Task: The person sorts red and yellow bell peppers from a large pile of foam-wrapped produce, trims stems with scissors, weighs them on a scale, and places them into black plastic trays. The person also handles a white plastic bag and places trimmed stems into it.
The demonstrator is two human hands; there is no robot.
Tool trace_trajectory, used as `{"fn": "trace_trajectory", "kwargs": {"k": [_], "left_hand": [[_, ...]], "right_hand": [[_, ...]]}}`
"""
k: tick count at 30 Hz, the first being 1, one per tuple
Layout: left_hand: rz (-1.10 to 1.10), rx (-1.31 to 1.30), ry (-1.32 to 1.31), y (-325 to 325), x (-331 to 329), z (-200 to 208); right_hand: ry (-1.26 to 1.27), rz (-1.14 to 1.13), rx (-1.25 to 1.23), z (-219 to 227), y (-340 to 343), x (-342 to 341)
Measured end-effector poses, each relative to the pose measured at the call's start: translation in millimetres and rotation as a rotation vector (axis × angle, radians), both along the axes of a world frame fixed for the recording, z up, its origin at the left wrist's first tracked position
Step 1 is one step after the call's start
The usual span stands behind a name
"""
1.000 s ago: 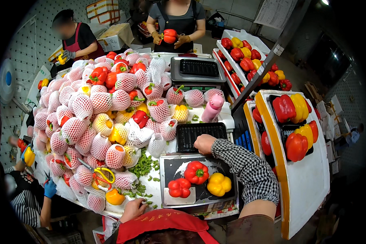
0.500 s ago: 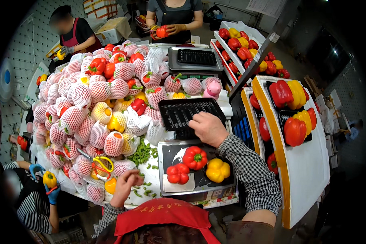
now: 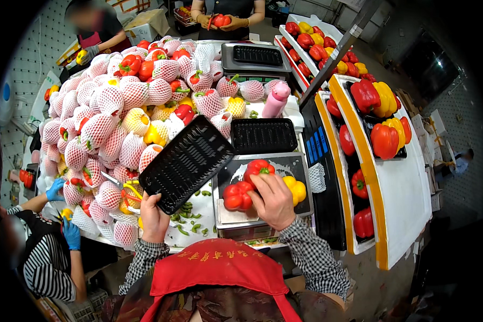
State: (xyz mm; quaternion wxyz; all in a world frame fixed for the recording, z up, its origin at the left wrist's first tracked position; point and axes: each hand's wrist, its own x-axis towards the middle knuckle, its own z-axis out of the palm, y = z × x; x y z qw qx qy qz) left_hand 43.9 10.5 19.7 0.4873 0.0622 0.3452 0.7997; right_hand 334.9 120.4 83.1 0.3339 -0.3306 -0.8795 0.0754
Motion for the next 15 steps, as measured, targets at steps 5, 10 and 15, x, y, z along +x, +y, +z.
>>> {"fn": "trace_trajectory", "kwargs": {"k": [5,10,15], "left_hand": [[0.016,-0.082,-0.089,-20.7,-19.2,-37.1],[0.081,-0.084,-0.025,-26.7,-17.0,-44.6],[0.181,-0.06,0.14,-37.6,-12.7,-37.6]], "right_hand": [[-0.185,-0.107,-0.25,-36.4,-40.8,-13.3],[-0.152,-0.224,-0.164,-64.4,-34.7,-53.4],[-0.005,-0.011,-0.358,-33.2,-36.8,-71.9]]}}
